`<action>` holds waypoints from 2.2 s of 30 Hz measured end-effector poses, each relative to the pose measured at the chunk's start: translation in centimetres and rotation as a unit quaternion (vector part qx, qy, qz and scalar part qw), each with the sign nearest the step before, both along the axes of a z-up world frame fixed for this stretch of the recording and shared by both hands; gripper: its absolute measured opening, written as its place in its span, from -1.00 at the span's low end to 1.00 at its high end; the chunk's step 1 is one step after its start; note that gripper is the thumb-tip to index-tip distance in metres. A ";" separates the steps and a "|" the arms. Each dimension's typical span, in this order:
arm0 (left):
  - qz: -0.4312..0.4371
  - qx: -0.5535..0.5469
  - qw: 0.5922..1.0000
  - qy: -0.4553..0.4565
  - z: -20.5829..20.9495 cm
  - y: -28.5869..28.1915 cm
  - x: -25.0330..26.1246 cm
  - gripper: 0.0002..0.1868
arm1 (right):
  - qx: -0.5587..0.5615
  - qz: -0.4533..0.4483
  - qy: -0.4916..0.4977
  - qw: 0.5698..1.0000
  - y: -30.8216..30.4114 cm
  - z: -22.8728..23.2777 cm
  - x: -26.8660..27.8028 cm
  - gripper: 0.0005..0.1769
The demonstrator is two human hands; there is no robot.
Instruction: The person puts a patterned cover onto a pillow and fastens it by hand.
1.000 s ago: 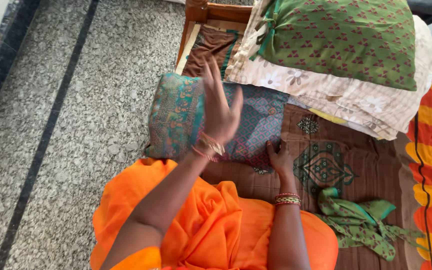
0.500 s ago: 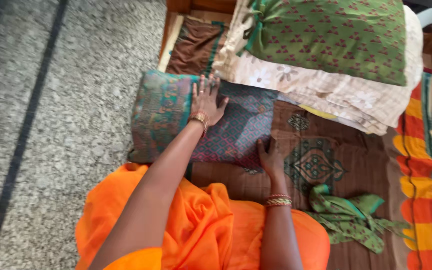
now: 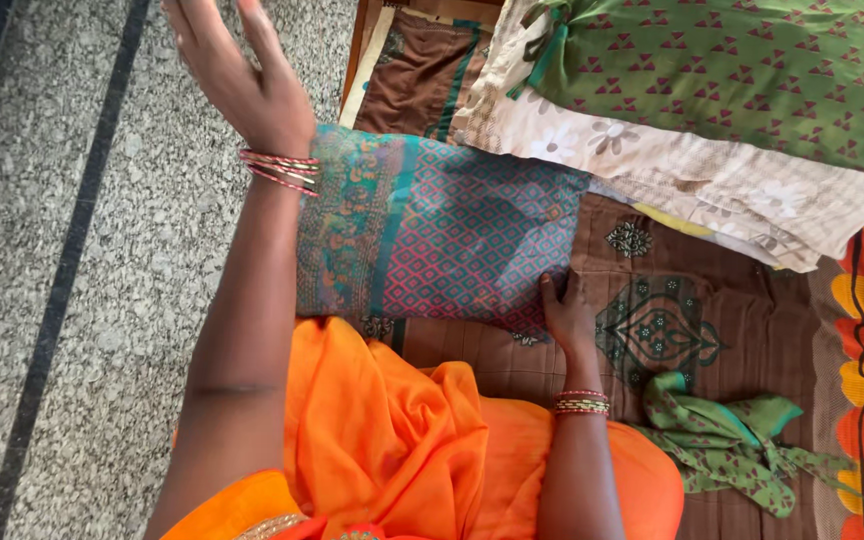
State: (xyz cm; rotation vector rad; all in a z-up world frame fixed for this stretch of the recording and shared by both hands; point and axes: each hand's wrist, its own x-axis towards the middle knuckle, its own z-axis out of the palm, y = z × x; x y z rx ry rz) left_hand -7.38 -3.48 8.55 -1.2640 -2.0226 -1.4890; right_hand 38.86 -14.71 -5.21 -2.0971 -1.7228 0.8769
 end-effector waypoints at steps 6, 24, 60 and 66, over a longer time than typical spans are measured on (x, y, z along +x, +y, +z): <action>-0.171 -0.372 0.911 0.051 -14.7 -4.7 -0.2 -0.19 | 0.035 0.019 -0.004 0.999 -0.1 0.2 0.0 -0.16; 0.010 0.027 0.981 -0.193 -0.1 -14.7 0.3 -0.24 | 0.051 0.032 -0.006 0.998 0.2 -2.4 0.8 -0.14; -0.089 -0.480 0.869 -0.080 -12.8 -16.5 13.1 -0.09 | 0.044 -0.038 0.093 0.994 -2.3 -4.1 2.0 -0.11; -0.087 -0.543 0.827 -0.118 -10.5 -21.4 11.6 -0.08 | -0.021 0.002 0.013 1.000 -3.7 -2.0 3.0 -0.29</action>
